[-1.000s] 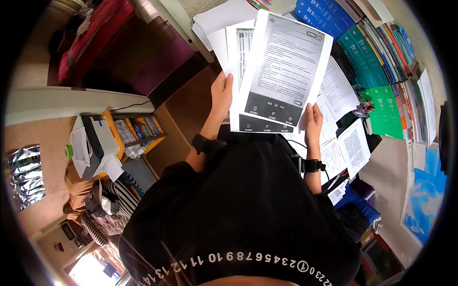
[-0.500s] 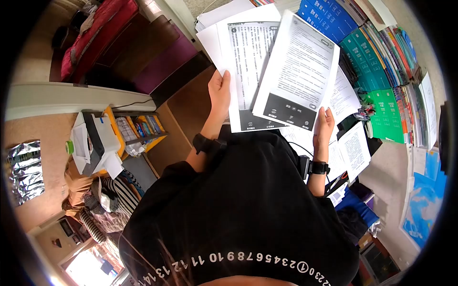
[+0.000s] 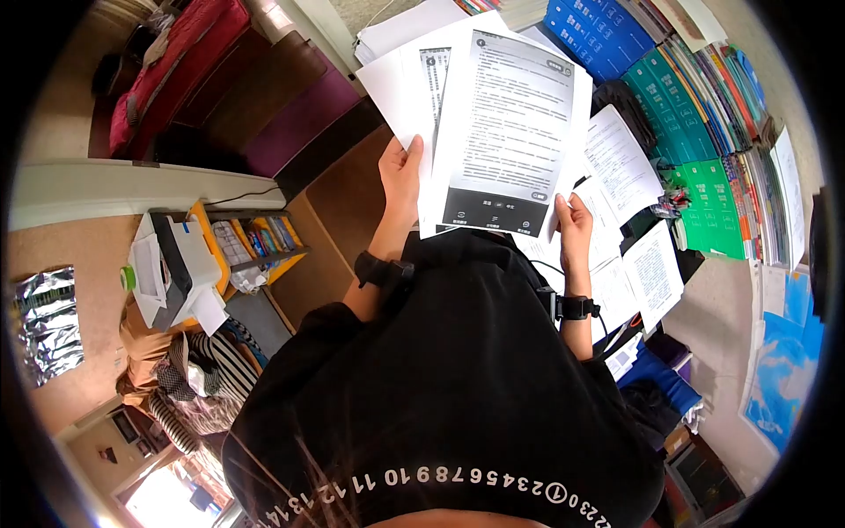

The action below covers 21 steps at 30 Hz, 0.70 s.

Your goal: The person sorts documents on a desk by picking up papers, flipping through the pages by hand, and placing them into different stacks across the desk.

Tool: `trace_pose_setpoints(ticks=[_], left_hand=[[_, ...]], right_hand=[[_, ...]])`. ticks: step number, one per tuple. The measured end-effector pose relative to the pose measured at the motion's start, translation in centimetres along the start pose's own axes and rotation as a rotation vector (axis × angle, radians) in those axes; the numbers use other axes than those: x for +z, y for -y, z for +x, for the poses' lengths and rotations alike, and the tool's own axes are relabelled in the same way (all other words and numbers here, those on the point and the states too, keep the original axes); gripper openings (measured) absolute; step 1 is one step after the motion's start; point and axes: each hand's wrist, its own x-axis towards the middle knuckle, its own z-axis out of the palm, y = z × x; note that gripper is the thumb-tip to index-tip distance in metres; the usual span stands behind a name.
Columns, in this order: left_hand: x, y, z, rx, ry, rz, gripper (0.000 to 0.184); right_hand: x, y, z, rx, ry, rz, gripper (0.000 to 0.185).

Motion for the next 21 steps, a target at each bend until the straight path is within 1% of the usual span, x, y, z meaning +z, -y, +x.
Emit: trace_pose_setpoints(ticks=[4,7,10,13,16,17,18,20,21], left_hand=[[0.3,-0.3,-0.1,0.044,0.004,-0.016,0.028],[0.3,-0.1,-0.1,0.03,0.005,-0.02,0.027],[-0.1,0.2,-0.1,-0.001,0.017,0.057,0.03],[-0.3,-0.1,-0.3,0.017,0.057,0.155,0.031],[-0.1,-0.1,-0.8,0.001,0.105,0.244,0.032],[0.2,0.0,-1.0,-0.016,0.099,0.249,0.033],[0.3,0.1,-1.0,-0.04,0.106,0.265,0.034],[0.1,0.3,-1.2,-0.101,0.121,0.301,0.034],[-0.4,0.9,-1.0,-0.136,0.133,0.369,0.036]], right_hand=[[-0.3,-1.3,0.4,0.043,0.127,-0.07,0.015],[-0.4,-1.6,0.4,0.045,0.14,-0.103,0.016],[0.2,-0.9,0.3,0.016,0.137,0.01,0.023],[0.1,-0.4,0.7,0.019,0.129,0.044,0.037],[0.1,0.8,0.8,0.074,0.136,0.118,0.051],[0.0,0.5,1.0,0.072,0.154,0.115,0.058],[-0.1,0.8,1.0,0.121,0.209,0.144,0.058],[0.0,0.4,1.4,0.175,0.227,0.141,0.055],[0.2,0.1,1.4,0.158,0.206,0.177,0.052]])
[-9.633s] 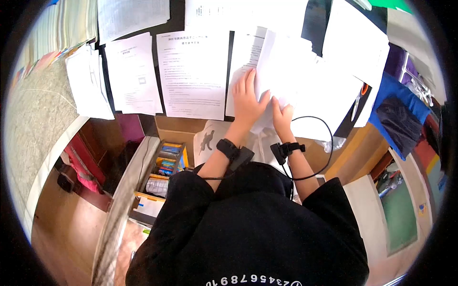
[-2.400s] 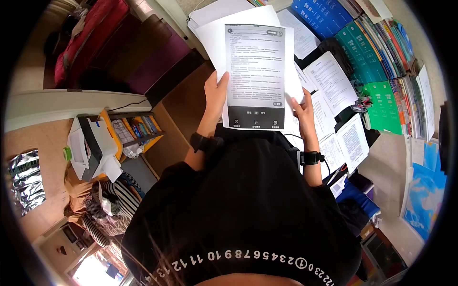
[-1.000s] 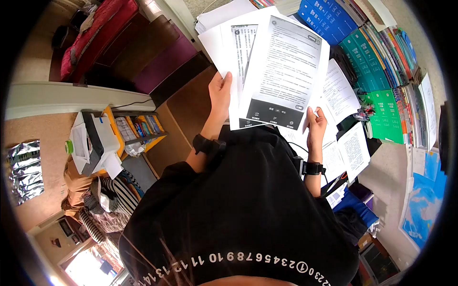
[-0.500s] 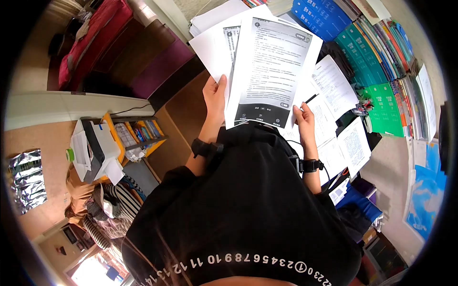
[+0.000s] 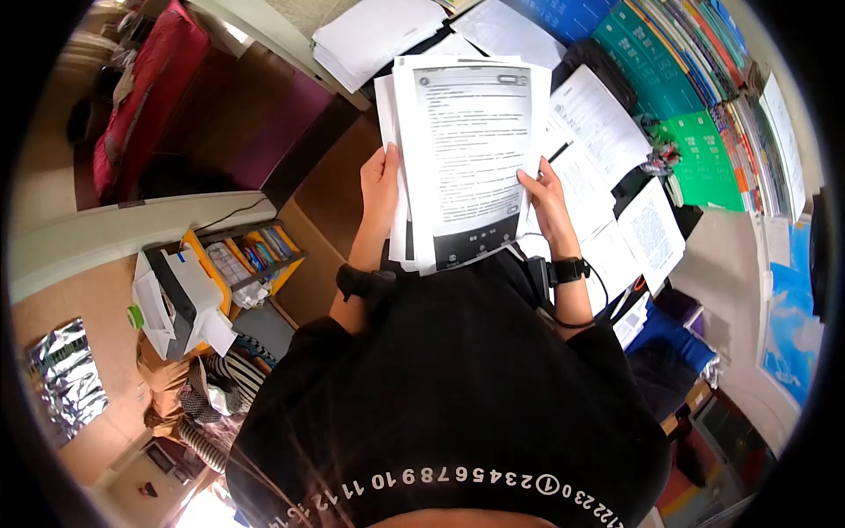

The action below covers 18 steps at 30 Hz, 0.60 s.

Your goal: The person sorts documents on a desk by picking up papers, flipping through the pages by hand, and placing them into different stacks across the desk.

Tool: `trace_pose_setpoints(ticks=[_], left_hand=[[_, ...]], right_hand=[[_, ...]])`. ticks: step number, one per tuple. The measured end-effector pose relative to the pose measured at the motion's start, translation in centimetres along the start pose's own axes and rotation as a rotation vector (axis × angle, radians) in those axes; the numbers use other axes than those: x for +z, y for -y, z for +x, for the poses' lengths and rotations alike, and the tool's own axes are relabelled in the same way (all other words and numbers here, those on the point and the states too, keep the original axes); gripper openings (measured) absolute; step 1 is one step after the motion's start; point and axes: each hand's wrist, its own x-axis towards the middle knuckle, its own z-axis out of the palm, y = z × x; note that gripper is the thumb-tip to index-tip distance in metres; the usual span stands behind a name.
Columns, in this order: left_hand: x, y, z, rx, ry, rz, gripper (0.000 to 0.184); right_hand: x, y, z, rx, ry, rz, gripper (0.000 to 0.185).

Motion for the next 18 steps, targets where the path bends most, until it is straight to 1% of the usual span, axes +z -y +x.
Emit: trace_pose_setpoints(ticks=[2,3,5,7,8,9,10,11,14,16,17,18], left_hand=[[-0.2,0.8,0.5,-0.007,0.048,-0.035,0.036],[-0.3,1.3,0.7,-0.01,0.071,-0.053,0.036],[-0.3,2.5,1.6,-0.082,0.093,-0.111,0.036],[-0.6,3.4,2.2,-0.145,0.112,-0.164,0.036],[-0.2,1.4,1.6,-0.242,0.125,-0.236,0.036],[-0.3,0.7,1.6,-0.277,0.162,-0.308,0.036],[-0.4,0.2,1.8,-0.311,0.199,-0.383,0.035],[-0.4,0.1,2.3,-0.339,0.237,-0.46,0.036],[-0.1,2.5,3.9,-0.266,0.337,-0.301,0.038],[0.7,3.4,4.7,-0.238,0.377,-0.157,0.049],[1.2,3.5,4.9,-0.152,0.358,-0.023,0.054],[1.6,3.6,5.1,-0.172,0.371,-0.07,0.052]], right_hand=[[0.1,-1.1,0.5,-0.041,-0.035,0.067,0.048],[-0.2,-1.6,0.7,-0.01,-0.026,0.087,0.046],[-0.3,-2.1,1.1,0.087,-0.015,0.169,0.043],[0.0,-3.0,1.8,0.088,-0.059,0.189,0.038],[0.5,-3.0,1.9,0.1,-0.082,0.179,0.037],[0.9,-2.9,1.8,0.114,-0.109,0.167,0.035],[1.4,-2.9,1.7,0.117,-0.157,0.162,0.03],[1.6,-3.1,2.0,0.094,-0.2,0.157,0.029],[2.0,-4.0,2.4,0.034,-0.306,0.145,0.029],[2.1,-4.1,2.9,0.01,-0.409,0.034,0.03],[2.4,-4.1,2.9,-0.01,-0.455,-0.019,0.031],[2.4,-4.2,3.0,-0.026,-0.452,-0.008,0.031]])
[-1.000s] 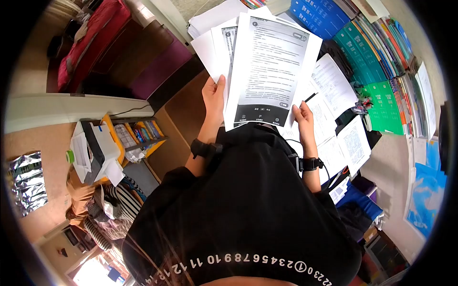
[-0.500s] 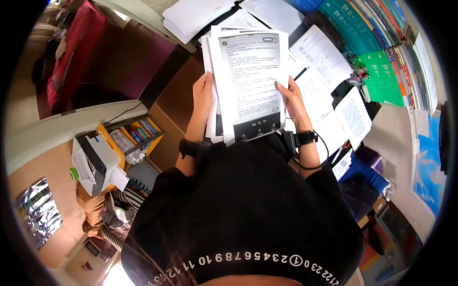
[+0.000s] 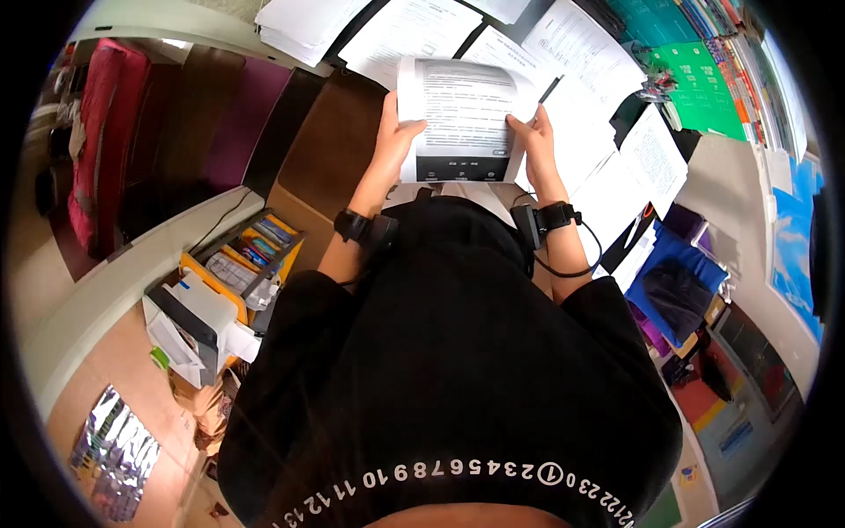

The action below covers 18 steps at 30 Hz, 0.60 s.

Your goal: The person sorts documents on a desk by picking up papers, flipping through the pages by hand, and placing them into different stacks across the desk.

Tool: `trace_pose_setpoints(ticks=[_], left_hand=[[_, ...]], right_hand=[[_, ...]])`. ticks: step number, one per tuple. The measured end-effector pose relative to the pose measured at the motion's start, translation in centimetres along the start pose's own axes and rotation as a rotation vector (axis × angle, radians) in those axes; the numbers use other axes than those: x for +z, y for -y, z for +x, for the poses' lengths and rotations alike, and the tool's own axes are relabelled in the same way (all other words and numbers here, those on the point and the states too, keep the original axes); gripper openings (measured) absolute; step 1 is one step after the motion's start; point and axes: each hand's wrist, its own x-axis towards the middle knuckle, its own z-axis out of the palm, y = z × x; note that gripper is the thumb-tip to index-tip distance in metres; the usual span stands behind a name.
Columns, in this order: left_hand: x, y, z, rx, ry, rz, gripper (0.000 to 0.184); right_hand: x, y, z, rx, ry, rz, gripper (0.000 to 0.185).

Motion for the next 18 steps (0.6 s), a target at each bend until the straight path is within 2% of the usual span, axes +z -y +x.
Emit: trace_pose_setpoints(ticks=[1,4,7,9,10,13,18], left_hand=[[0.1,0.0,0.6,-0.007,0.017,-0.049,0.051],[0.5,1.8,3.3,0.141,0.087,0.097,0.046],[1.1,2.8,5.3,0.108,0.127,0.041,0.038],[2.1,4.1,6.2,0.093,0.059,-0.035,0.033],[2.7,4.2,6.3,0.014,0.059,-0.122,0.033],[4.1,5.2,6.9,-0.146,0.037,-0.051,0.034],[5.0,6.5,6.9,-0.141,0.066,-0.133,0.032]], right_hand=[[-0.3,0.0,0.4,-0.018,0.004,0.014,0.032],[-2.3,0.0,1.8,-0.081,0.001,-0.008,0.032],[-3.9,-0.3,2.9,-0.128,-0.059,-0.074,0.027],[-4.8,-1.0,3.7,-0.142,-0.121,-0.156,0.026],[-5.7,-2.3,4.6,-0.138,-0.117,-0.12,0.025],[-6.3,-4.1,5.7,-0.165,-0.153,-0.155,0.024],[-5.9,-4.7,5.4,-0.097,-0.234,-0.04,0.014]])
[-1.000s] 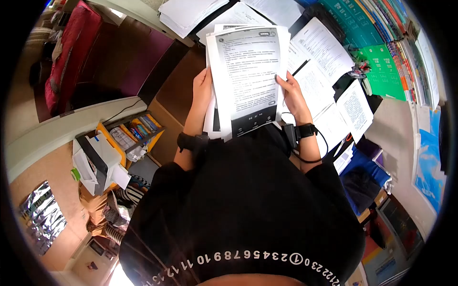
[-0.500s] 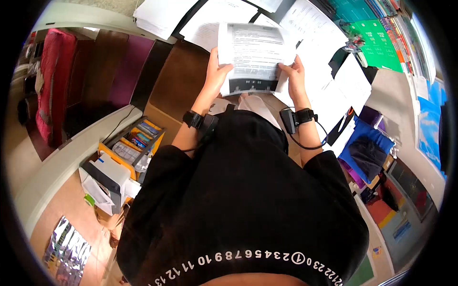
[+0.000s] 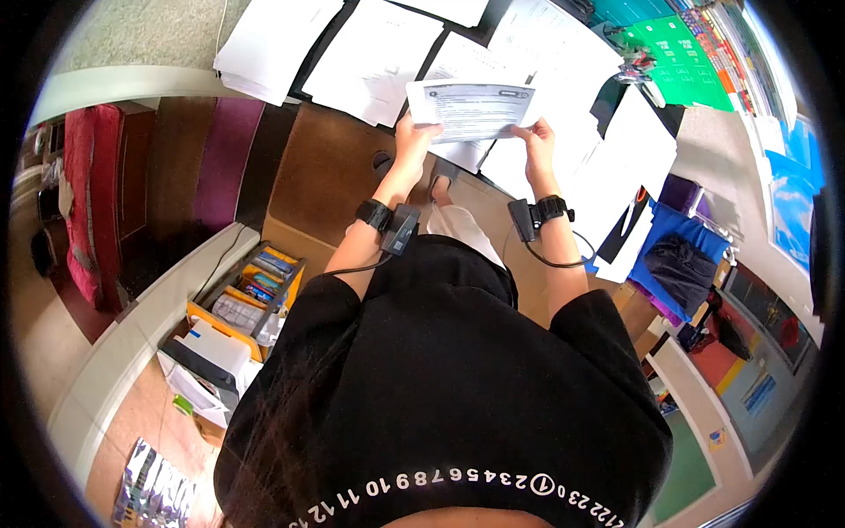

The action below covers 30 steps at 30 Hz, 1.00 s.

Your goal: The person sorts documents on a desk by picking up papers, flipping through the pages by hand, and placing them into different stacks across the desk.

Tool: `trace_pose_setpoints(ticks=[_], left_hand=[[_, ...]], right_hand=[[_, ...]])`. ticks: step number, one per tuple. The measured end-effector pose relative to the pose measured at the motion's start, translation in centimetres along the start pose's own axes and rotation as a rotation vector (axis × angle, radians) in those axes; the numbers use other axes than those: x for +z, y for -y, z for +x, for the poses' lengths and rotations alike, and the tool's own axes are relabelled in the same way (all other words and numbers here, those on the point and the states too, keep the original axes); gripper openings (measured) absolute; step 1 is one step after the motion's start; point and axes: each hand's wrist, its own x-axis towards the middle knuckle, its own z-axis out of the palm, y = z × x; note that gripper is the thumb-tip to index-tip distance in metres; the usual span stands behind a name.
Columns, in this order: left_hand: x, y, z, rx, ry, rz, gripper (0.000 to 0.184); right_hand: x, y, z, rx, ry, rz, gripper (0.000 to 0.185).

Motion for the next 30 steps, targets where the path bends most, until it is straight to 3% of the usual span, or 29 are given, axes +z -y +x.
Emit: trace_pose_setpoints(ticks=[9,13,15,19,21,24,27,30], left_hand=[[1.6,-2.5,-1.0,0.173,0.014,0.133,0.025],[2.4,-5.6,-1.7,0.056,0.118,0.078,0.022],[3.1,-5.8,-1.6,0.063,0.165,-0.087,0.027],[7.4,-5.5,-2.5,0.014,0.193,-0.143,0.031],[9.7,-3.6,-3.5,-0.025,0.22,-0.092,0.032],[10.9,-1.9,-3.5,-0.1,0.227,-0.113,0.034],[13.6,-0.2,-5.6,-0.159,0.194,-0.096,0.038],[16.9,3.8,-7.8,-0.217,0.164,-0.064,0.042]], right_hand=[[-1.2,2.9,-2.7,-0.047,-0.028,-0.009,0.024],[-3.1,5.0,-5.9,-0.106,-0.094,0.051,0.021],[-5.6,4.1,-8.0,0.036,-0.094,-0.048,0.023],[-9.4,4.7,-15.0,-0.079,-0.162,-0.074,0.031],[-11.6,4.4,-18.4,0.187,-0.264,0.148,0.032],[-10.7,4.1,-20.0,0.233,-0.225,0.626,0.033],[-11.9,1.3,-20.0,0.296,-0.196,0.666,0.034],[-15.6,-1.7,-19.4,0.333,-0.319,0.505,0.034]])
